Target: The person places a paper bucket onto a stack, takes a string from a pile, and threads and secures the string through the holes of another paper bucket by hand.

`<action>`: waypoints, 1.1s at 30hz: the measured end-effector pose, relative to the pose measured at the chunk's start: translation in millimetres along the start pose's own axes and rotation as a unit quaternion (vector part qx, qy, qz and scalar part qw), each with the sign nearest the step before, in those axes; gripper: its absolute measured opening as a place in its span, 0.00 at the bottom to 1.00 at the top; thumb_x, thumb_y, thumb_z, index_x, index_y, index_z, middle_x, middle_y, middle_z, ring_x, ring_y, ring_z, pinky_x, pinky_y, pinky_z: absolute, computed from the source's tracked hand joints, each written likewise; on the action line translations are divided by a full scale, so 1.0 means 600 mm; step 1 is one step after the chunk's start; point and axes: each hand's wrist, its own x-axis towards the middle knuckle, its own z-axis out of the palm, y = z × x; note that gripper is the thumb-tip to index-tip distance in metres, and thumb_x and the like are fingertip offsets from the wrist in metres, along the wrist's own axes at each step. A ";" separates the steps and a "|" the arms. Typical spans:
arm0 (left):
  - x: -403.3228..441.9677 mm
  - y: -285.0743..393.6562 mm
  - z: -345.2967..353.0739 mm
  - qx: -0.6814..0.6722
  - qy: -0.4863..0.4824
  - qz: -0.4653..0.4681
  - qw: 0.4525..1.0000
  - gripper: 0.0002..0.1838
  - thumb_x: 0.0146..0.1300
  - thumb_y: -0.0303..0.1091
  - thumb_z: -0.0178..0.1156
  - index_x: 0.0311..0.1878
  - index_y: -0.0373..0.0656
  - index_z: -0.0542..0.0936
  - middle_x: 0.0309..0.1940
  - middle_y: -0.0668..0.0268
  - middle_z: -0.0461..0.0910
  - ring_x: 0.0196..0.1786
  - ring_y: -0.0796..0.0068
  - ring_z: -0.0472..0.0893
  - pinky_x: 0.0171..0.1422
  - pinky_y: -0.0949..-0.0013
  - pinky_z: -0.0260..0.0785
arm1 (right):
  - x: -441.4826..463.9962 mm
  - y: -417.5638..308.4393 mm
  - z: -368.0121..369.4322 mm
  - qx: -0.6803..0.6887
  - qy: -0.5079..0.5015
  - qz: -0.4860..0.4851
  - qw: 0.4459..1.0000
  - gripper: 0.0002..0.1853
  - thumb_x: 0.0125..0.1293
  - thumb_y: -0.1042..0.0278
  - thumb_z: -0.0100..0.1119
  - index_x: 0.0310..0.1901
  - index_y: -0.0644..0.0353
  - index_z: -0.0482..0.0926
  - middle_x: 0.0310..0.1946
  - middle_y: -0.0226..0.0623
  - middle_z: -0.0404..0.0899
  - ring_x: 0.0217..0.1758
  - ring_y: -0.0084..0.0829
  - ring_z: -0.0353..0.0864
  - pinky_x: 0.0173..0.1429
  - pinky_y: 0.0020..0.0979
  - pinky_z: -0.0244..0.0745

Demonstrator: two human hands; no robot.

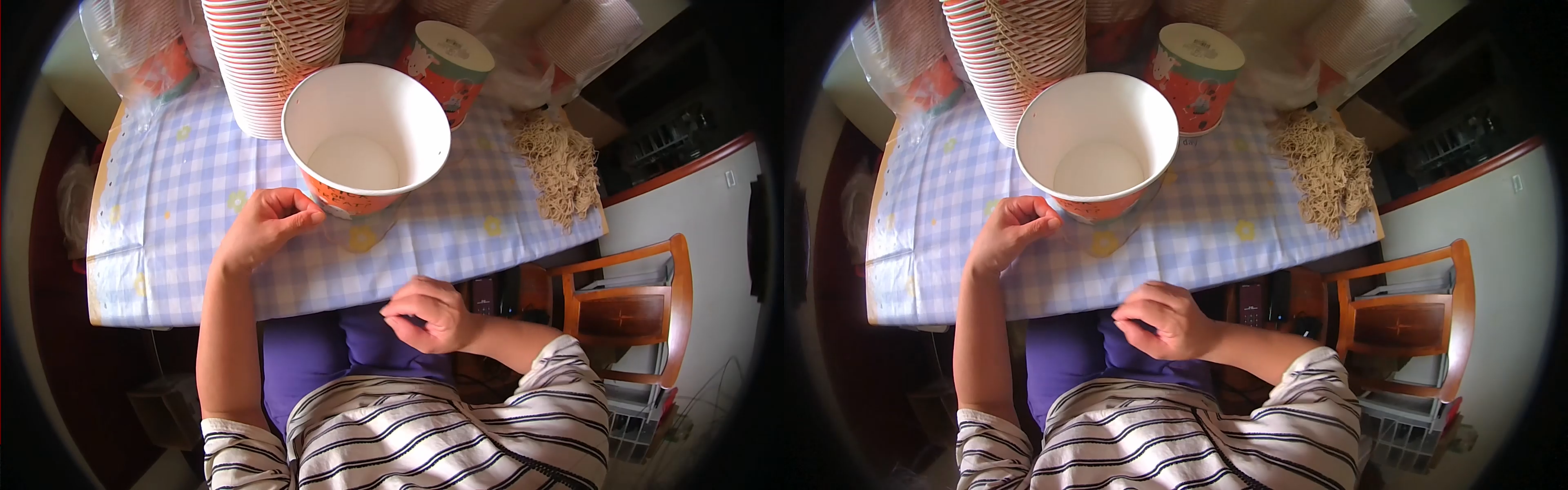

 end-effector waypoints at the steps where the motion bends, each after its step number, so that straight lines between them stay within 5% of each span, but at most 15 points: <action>1: 0.000 -0.001 0.000 -0.001 -0.002 -0.001 1.000 0.08 0.62 0.33 0.66 0.35 0.38 0.81 0.30 0.74 0.80 0.35 0.87 0.75 0.44 0.79 0.70 | 0.018 0.004 0.008 -0.026 0.008 -0.035 0.999 0.09 0.52 0.78 0.66 0.37 0.60 0.79 0.32 0.34 0.77 0.31 0.34 0.78 0.37 0.31 0.74; 8: 0.000 -0.010 -0.010 -0.038 -0.031 -0.014 0.999 0.05 0.64 0.28 0.61 0.37 0.36 0.82 0.32 0.70 0.82 0.35 0.86 0.77 0.42 0.77 0.71 | 0.135 0.023 0.067 -0.147 0.034 -0.171 0.974 0.23 0.51 0.74 0.67 0.51 0.63 0.76 0.48 0.43 0.74 0.43 0.39 0.76 0.48 0.36 0.73; 19: 0.001 -0.013 -0.021 -0.129 -0.083 0.009 0.988 0.03 0.62 0.27 0.61 0.36 0.37 0.81 0.34 0.70 0.82 0.36 0.85 0.78 0.44 0.78 0.71 | 0.178 0.050 0.059 -0.255 0.027 -0.277 0.926 0.29 0.50 0.75 0.68 0.56 0.67 0.72 0.49 0.45 0.71 0.43 0.39 0.76 0.47 0.37 0.74; 22: 0.001 -0.017 -0.023 -0.137 -0.091 0.019 0.986 0.04 0.63 0.27 0.61 0.37 0.37 0.81 0.34 0.70 0.82 0.37 0.84 0.79 0.45 0.77 0.72 | 0.182 0.055 0.056 -0.262 0.036 -0.266 0.927 0.32 0.49 0.76 0.69 0.58 0.67 0.70 0.49 0.44 0.71 0.45 0.41 0.76 0.49 0.38 0.74; 23: -0.002 -0.011 -0.022 -0.146 -0.111 0.021 0.983 0.05 0.64 0.29 0.62 0.38 0.37 0.81 0.34 0.70 0.82 0.38 0.82 0.79 0.47 0.76 0.72 | 0.179 0.052 0.056 -0.248 0.029 -0.237 0.939 0.27 0.56 0.75 0.64 0.58 0.66 0.69 0.48 0.46 0.70 0.45 0.43 0.77 0.56 0.43 0.74; 26: -0.008 -0.001 -0.019 -0.156 -0.117 0.037 0.980 0.07 0.63 0.31 0.63 0.39 0.37 0.82 0.34 0.69 0.82 0.38 0.80 0.80 0.49 0.74 0.72 | 0.167 0.053 0.067 -0.095 0.008 -0.161 0.982 0.32 0.55 0.75 0.66 0.61 0.66 0.65 0.49 0.47 0.70 0.49 0.45 0.76 0.57 0.42 0.74; 33: -0.011 -0.005 -0.020 -0.143 -0.100 0.004 0.985 0.06 0.61 0.31 0.66 0.35 0.39 0.83 0.34 0.69 0.83 0.40 0.80 0.80 0.50 0.73 0.72 | 0.157 0.055 0.057 0.050 -0.018 0.004 0.999 0.28 0.58 0.79 0.64 0.60 0.63 0.65 0.50 0.48 0.72 0.42 0.38 0.79 0.47 0.35 0.76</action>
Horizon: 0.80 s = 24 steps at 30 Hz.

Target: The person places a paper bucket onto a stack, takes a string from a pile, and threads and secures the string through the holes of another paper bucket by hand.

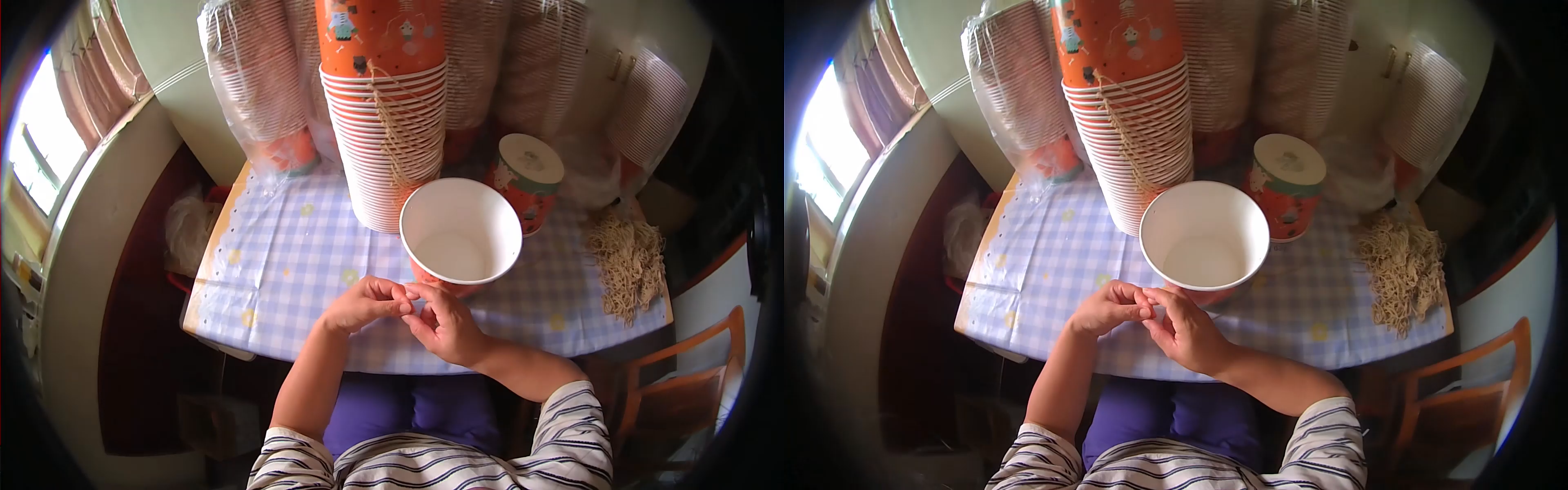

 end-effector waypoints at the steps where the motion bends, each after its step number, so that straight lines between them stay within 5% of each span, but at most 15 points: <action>1: 0.000 -0.001 0.002 0.003 0.010 0.003 1.000 0.06 0.61 0.31 0.66 0.35 0.39 0.83 0.34 0.69 0.83 0.39 0.79 0.80 0.51 0.73 0.72 | -0.002 0.002 -0.002 0.011 -0.006 0.024 1.000 0.28 0.58 0.79 0.64 0.59 0.63 0.65 0.50 0.48 0.73 0.40 0.37 0.80 0.45 0.35 0.76; 7: -0.001 0.002 0.011 0.015 0.026 0.039 0.999 0.05 0.62 0.31 0.65 0.35 0.39 0.83 0.34 0.68 0.83 0.41 0.79 0.80 0.51 0.73 0.72 | 0.003 -0.003 -0.013 -0.118 0.051 -0.105 0.986 0.20 0.57 0.76 0.65 0.51 0.61 0.72 0.37 0.42 0.78 0.38 0.39 0.82 0.42 0.34 0.78; 10: 0.001 -0.002 0.009 0.030 0.023 0.040 0.998 0.04 0.62 0.30 0.65 0.35 0.39 0.82 0.34 0.68 0.82 0.41 0.80 0.80 0.51 0.73 0.72 | 0.005 0.004 -0.009 -0.166 0.093 -0.156 0.969 0.15 0.55 0.78 0.65 0.45 0.60 0.76 0.32 0.36 0.78 0.28 0.34 0.79 0.31 0.33 0.76; 24: 0.000 0.004 0.020 0.052 0.065 0.015 0.996 0.04 0.61 0.30 0.64 0.34 0.40 0.81 0.33 0.70 0.80 0.39 0.81 0.77 0.49 0.74 0.70 | 0.009 -0.004 -0.016 -0.276 0.107 -0.179 0.938 0.14 0.51 0.78 0.67 0.40 0.60 0.77 0.31 0.34 0.74 0.30 0.34 0.78 0.34 0.33 0.76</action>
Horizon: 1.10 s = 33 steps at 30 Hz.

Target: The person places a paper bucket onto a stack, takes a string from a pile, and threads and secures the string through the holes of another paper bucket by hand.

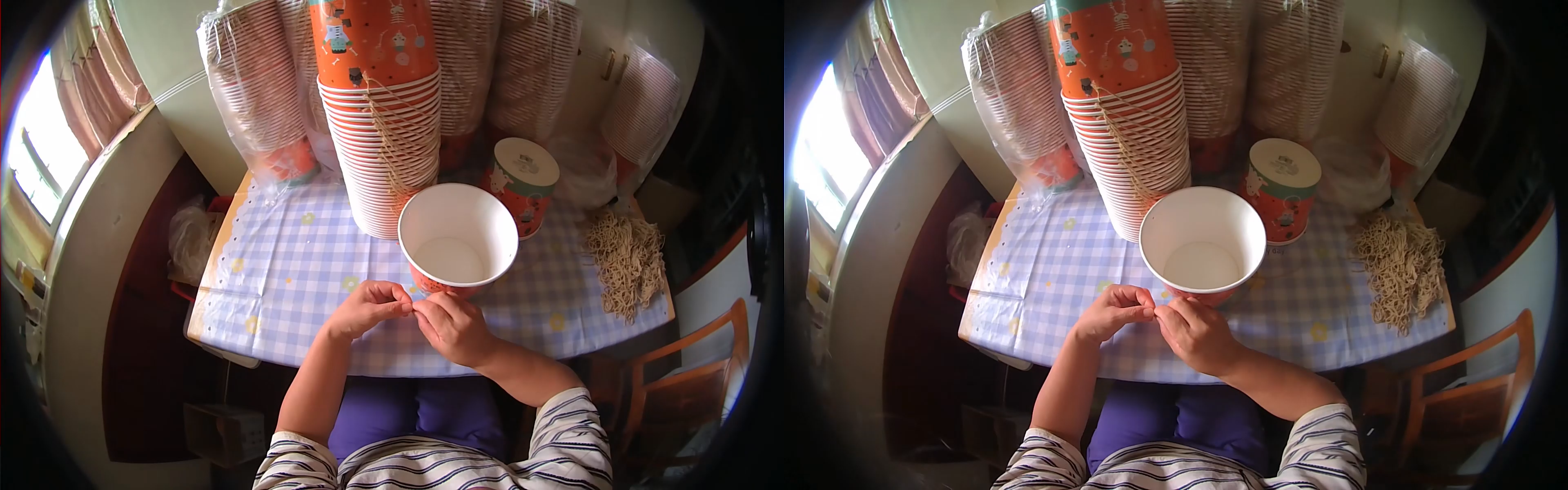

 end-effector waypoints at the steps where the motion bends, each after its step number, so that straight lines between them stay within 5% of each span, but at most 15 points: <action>1: 0.000 0.000 -0.001 0.001 0.001 -0.002 1.000 0.05 0.62 0.31 0.63 0.34 0.40 0.81 0.32 0.70 0.80 0.38 0.81 0.77 0.49 0.74 0.70 | 0.001 0.000 0.000 -0.007 0.004 -0.010 1.000 0.14 0.50 0.78 0.67 0.39 0.60 0.77 0.31 0.34 0.74 0.30 0.33 0.78 0.34 0.33 0.76; 33: -0.002 -0.003 -0.018 0.022 -0.040 0.003 0.999 0.03 0.62 0.26 0.64 0.36 0.37 0.81 0.34 0.70 0.82 0.38 0.84 0.78 0.46 0.79 0.70 | -0.008 -0.001 0.005 0.002 -0.019 -0.001 1.000 0.11 0.52 0.77 0.66 0.38 0.60 0.77 0.30 0.33 0.75 0.30 0.34 0.80 0.35 0.32 0.77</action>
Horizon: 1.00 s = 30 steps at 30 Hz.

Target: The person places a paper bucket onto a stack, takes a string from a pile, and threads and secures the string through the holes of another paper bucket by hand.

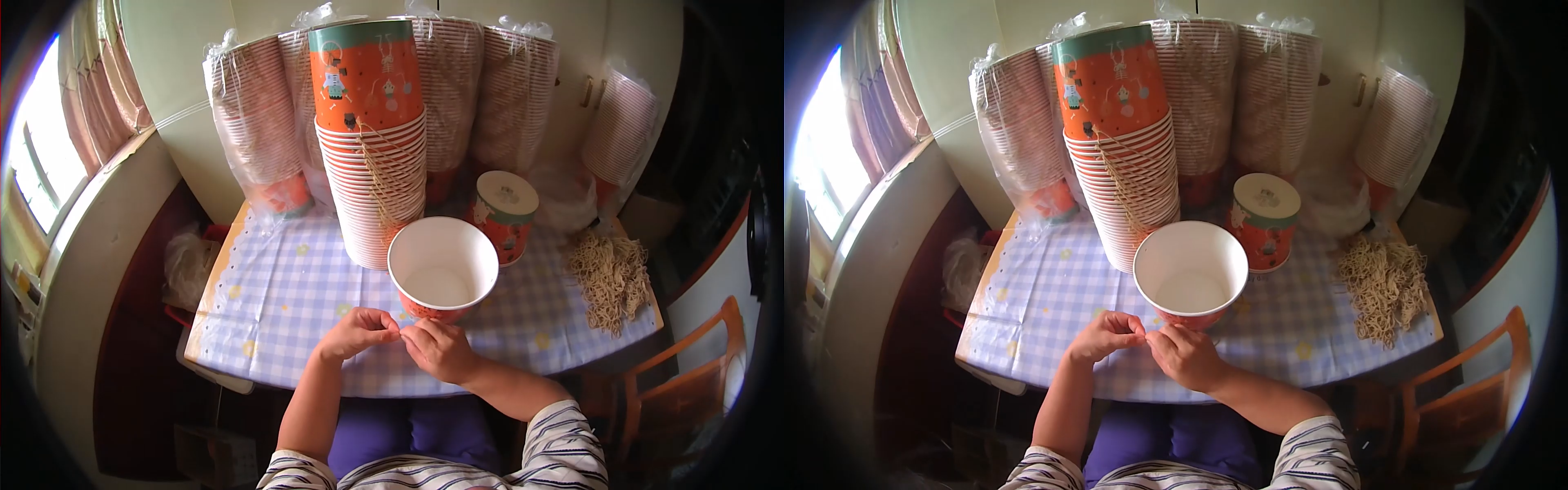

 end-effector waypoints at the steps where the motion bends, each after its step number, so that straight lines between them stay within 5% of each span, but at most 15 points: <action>1: 0.000 0.001 0.001 0.005 -0.001 -0.001 1.000 0.03 0.62 0.27 0.64 0.36 0.37 0.81 0.34 0.71 0.81 0.38 0.85 0.78 0.46 0.79 0.70 | 0.001 0.000 0.000 0.004 0.003 -0.002 1.000 0.11 0.52 0.77 0.66 0.38 0.60 0.77 0.30 0.33 0.75 0.30 0.34 0.80 0.35 0.32 0.77; 23: 0.004 -0.003 0.011 0.029 0.008 -0.019 0.999 0.03 0.58 0.26 0.65 0.35 0.39 0.81 0.32 0.74 0.80 0.35 0.88 0.75 0.41 0.81 0.67 | -0.021 0.007 0.006 -0.007 -0.026 -0.008 1.000 0.10 0.55 0.74 0.62 0.39 0.61 0.76 0.32 0.37 0.76 0.35 0.36 0.80 0.40 0.35 0.78; 30: 0.007 -0.014 0.009 0.058 0.009 0.004 0.998 0.04 0.61 0.28 0.64 0.35 0.38 0.80 0.31 0.73 0.80 0.34 0.88 0.75 0.40 0.81 0.67 | -0.023 0.002 0.008 0.099 -0.017 0.093 0.991 0.05 0.59 0.75 0.60 0.36 0.60 0.75 0.29 0.38 0.76 0.31 0.40 0.80 0.36 0.37 0.77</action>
